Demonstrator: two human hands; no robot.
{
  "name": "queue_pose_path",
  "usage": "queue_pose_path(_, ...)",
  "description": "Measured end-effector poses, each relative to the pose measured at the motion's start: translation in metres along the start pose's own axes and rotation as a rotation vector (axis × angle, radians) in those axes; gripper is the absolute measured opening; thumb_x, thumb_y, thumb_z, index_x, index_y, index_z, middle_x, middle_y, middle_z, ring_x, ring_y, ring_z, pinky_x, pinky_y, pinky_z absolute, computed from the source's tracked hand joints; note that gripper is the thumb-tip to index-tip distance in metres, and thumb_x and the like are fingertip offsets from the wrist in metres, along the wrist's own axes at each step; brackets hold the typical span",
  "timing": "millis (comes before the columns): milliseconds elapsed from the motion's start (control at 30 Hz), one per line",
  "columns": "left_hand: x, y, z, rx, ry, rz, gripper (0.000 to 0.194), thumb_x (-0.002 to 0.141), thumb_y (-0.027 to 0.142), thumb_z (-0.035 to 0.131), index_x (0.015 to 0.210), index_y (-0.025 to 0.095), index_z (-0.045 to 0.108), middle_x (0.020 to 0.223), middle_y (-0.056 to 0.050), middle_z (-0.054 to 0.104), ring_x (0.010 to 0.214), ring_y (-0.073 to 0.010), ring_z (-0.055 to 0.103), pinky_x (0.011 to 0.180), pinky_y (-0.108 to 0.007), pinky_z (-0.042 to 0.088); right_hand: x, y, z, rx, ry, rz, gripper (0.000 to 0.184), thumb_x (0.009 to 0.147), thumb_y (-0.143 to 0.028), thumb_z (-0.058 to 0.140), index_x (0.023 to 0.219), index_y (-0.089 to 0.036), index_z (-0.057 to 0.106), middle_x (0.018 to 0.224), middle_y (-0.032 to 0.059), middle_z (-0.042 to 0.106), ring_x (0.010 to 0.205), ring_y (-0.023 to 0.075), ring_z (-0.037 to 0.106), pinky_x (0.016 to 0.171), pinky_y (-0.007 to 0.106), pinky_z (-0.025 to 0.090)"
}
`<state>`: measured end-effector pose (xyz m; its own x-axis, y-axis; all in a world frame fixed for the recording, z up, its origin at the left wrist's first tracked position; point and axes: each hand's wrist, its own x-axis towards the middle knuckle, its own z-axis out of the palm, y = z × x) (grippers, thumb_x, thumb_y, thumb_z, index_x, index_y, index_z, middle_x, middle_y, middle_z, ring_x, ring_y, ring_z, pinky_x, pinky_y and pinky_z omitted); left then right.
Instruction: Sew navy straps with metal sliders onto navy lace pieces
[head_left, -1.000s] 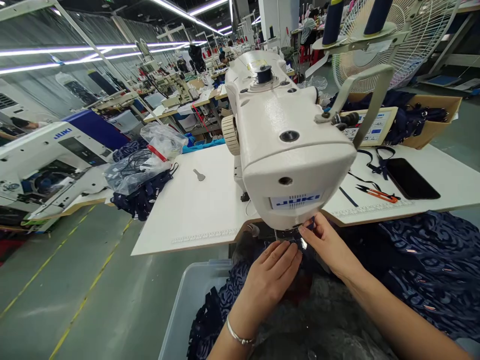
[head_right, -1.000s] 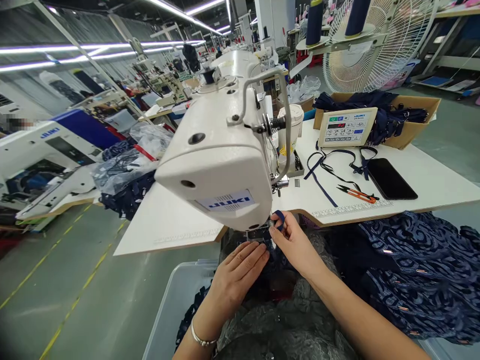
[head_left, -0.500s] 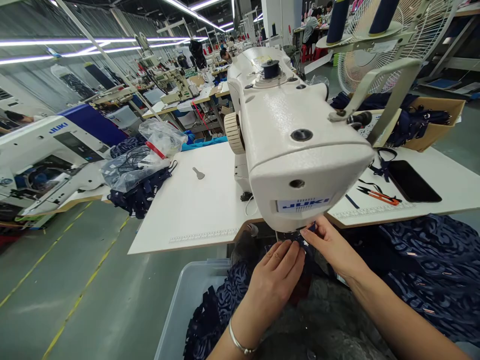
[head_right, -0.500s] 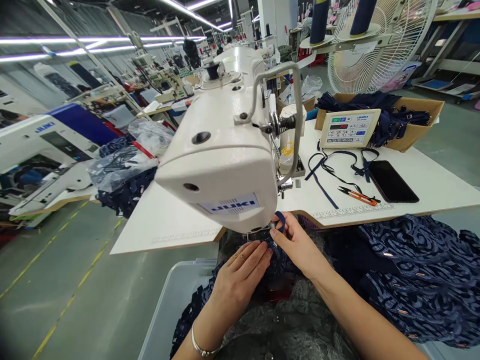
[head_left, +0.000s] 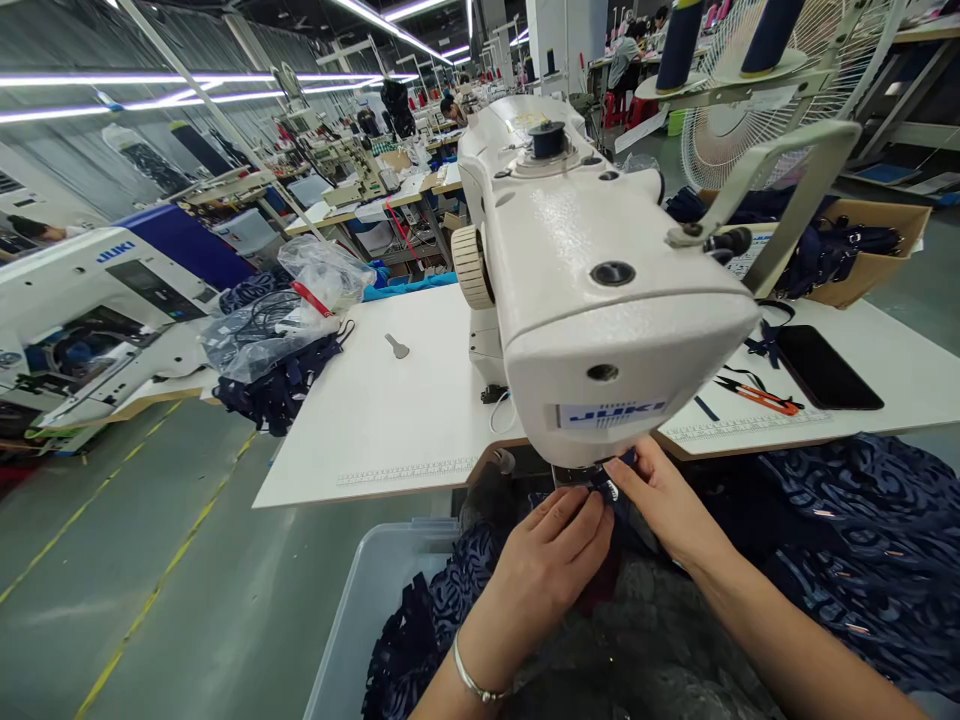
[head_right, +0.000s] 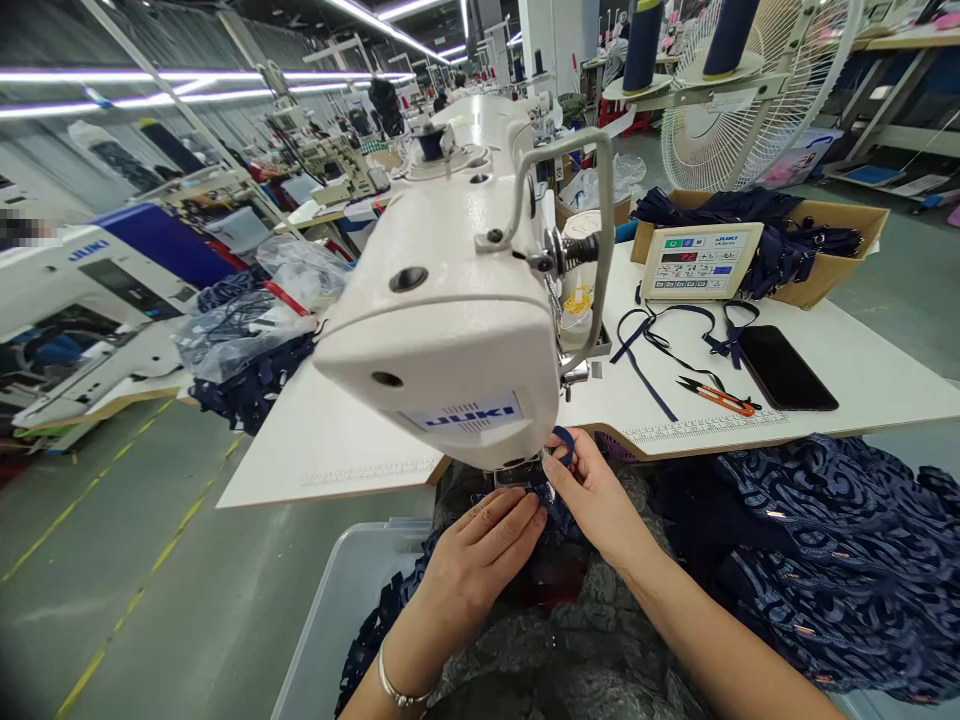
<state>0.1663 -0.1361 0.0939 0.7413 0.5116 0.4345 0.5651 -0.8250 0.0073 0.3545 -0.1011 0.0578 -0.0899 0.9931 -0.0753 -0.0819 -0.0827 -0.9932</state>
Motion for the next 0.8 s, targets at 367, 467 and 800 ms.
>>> queue_pose_path(367, -0.011, 0.003, 0.017, 0.08, 0.022, -0.028, 0.038, 0.095, 0.013, 0.052, 0.132, 0.009, 0.053, 0.133, -0.009, 0.06, 0.129, -0.0228, 0.05, 0.112, -0.038, 0.043, 0.004, -0.005, -0.004, -0.055, -0.062, -0.011, 0.027, 0.091, -0.042, 0.058, 0.115, -0.031, 0.054, 0.095, 0.0007, 0.057, 0.087, 0.0182, 0.053, 0.089, 0.029, 0.043)
queue_pose_path(467, -0.01, 0.003, 0.018, 0.075, 0.01, -0.05, 0.038, 0.095, 0.013, 0.051, 0.133, 0.01, 0.053, 0.134, -0.008, 0.06, 0.13, -0.0225, 0.049, 0.113, -0.038, 0.043, 0.004, -0.007, -0.004, -0.055, -0.069, 0.002, 0.032, 0.091, -0.044, 0.058, 0.119, -0.03, 0.053, 0.096, 0.0014, 0.06, 0.088, 0.0187, 0.055, 0.09, 0.029, 0.044)
queue_pose_path(800, 0.002, 0.008, 0.01, -0.033, -0.086, -0.188, 0.036, 0.097, 0.015, 0.046, 0.131, 0.013, 0.054, 0.133, -0.008, 0.059, 0.118, -0.0222, 0.055, 0.103, -0.038, 0.048, 0.008, -0.005, -0.007, -0.005, -0.021, 0.009, 0.031, 0.088, -0.044, 0.061, 0.113, -0.026, 0.058, 0.092, 0.0021, 0.065, 0.085, 0.0181, 0.061, 0.082, 0.029, 0.049)
